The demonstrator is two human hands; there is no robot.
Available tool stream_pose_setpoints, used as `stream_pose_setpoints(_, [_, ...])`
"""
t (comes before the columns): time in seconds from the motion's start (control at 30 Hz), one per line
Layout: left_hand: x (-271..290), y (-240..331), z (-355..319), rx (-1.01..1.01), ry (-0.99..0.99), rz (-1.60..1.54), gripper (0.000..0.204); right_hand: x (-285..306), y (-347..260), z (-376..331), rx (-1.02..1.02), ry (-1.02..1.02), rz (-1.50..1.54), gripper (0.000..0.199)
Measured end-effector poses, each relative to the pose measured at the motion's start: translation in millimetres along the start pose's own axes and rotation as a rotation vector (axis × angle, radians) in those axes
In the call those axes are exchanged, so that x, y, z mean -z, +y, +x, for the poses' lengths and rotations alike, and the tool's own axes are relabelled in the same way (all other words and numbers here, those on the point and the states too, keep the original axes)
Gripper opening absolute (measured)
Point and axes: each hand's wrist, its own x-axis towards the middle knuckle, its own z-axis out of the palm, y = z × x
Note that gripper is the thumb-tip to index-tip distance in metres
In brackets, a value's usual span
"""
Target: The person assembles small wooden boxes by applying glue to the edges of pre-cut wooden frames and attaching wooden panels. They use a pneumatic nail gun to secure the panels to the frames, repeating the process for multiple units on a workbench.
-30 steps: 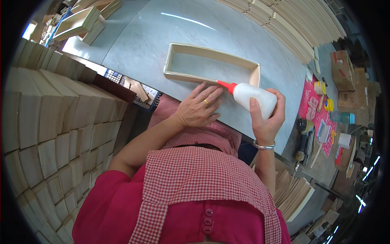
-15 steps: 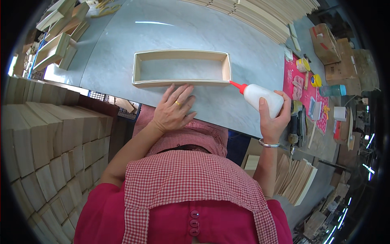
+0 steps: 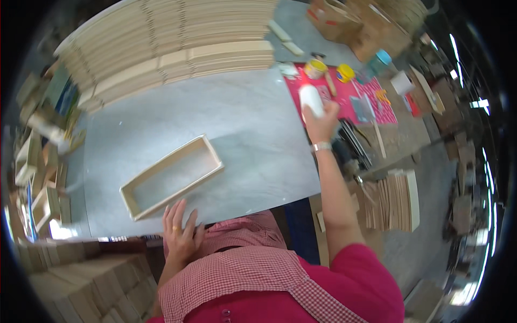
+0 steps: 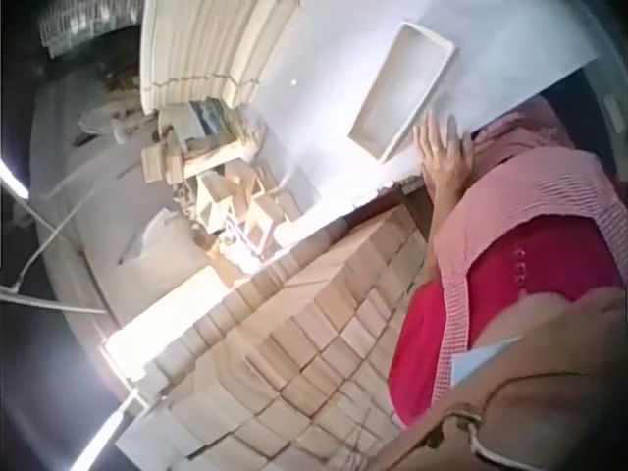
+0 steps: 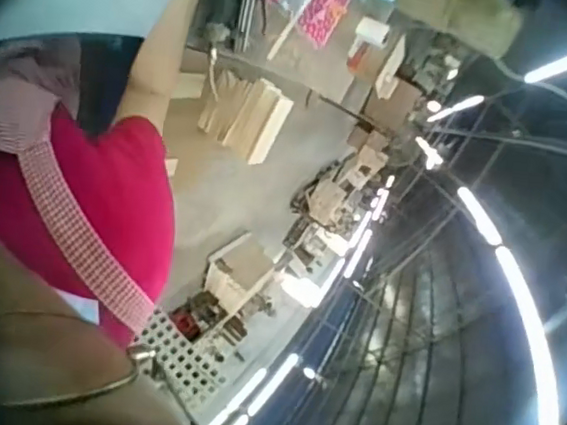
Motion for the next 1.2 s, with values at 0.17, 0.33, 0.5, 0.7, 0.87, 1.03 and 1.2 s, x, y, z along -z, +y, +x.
stream_pose_setpoints(0.17, [16, 9, 19, 0.047, 0.054, 0.132, 0.051, -39, -8, 77, -0.391, -0.566, -0.611, 0.074])
stream_pose_setpoints(0.33, [18, 4, 63, 0.123, -0.089, 0.276, 0.067, -20, 47, 84, -0.141, -0.525, -0.418, 0.051])
stream_pose_setpoints(0.5, [18, -15, 78, 0.239, -0.313, 0.330, 0.067, 200, 24, 14, -0.190, 0.491, -0.257, 0.016])
stream_pose_setpoints(0.7, [14, -26, 86, 0.191, -0.374, 0.225, 0.066, 357, 202, -231, -1.148, -0.104, -1.034, 0.076])
stream_pose_setpoints(0.87, [17, -13, 83, 0.110, -0.372, 0.206, 0.070, 247, 142, -234, -1.594, -0.174, -0.963, 0.104])
stream_pose_setpoints(1.03, [20, -4, 76, 0.139, -0.370, 0.203, 0.075, 236, 135, -242, -1.480, -0.099, -0.985, 0.103])
stream_pose_setpoints(1.2, [30, -9, 63, 0.156, -0.310, 0.209, 0.076, 284, 148, -278, -1.364, -0.155, -0.664, 0.088])
